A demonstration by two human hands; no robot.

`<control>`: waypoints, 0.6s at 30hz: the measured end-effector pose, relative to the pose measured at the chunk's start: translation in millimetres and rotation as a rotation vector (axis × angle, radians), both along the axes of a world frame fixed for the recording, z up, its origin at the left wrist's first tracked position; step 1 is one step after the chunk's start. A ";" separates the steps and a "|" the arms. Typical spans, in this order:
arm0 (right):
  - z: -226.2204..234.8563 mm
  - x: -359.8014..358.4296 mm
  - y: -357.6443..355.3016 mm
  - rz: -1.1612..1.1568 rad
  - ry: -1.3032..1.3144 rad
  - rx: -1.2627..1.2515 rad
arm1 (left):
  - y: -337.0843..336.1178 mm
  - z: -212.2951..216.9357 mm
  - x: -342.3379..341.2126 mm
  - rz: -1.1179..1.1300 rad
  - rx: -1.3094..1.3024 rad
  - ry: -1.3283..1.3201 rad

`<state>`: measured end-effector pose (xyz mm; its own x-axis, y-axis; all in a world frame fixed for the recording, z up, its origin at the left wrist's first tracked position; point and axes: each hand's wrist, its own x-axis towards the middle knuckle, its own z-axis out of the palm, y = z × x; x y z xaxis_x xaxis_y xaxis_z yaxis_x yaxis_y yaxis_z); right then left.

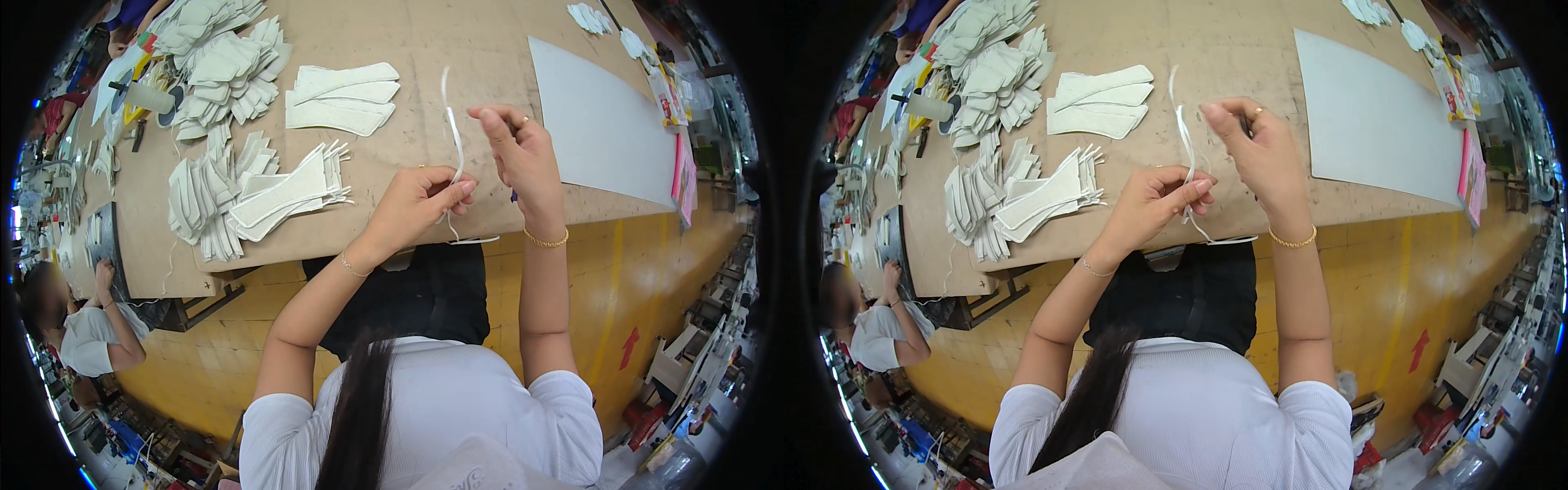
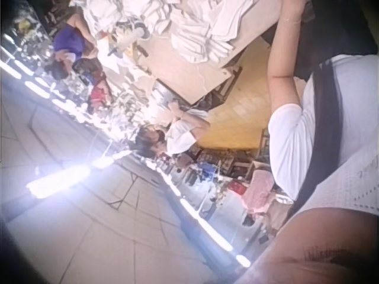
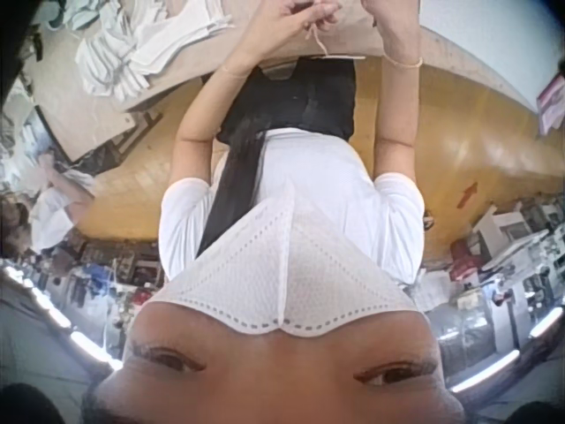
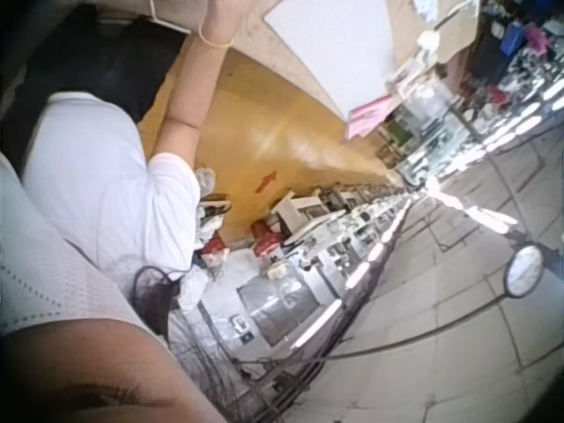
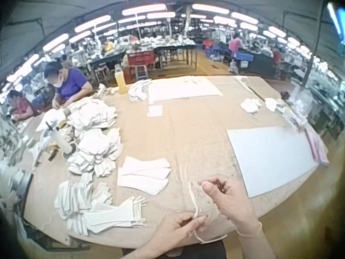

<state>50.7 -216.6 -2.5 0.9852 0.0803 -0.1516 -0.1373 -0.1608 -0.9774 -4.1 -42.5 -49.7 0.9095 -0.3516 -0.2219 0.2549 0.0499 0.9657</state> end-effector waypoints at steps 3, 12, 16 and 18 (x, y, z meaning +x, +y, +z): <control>3.3 12.5 8.8 0.108 -0.135 -0.141 | 1.6 4.0 -1.1 -0.035 0.075 -0.032; 27.7 24.3 18.2 0.162 -0.002 0.038 | 5.8 9.2 -2.0 -0.049 -0.006 0.035; 49.3 32.1 9.1 0.115 -0.194 0.198 | 1.0 3.9 0.7 0.029 0.073 -0.205; 68.6 43.3 0.3 0.151 -0.333 0.196 | -4.3 -4.4 -5.3 0.372 0.130 -0.630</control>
<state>94.0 -216.3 66.1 0.9528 0.2232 0.2057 0.2022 0.0388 -0.9786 -9.4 -46.8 -54.1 0.9319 -0.0016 0.3627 -0.3610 -0.0998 0.9272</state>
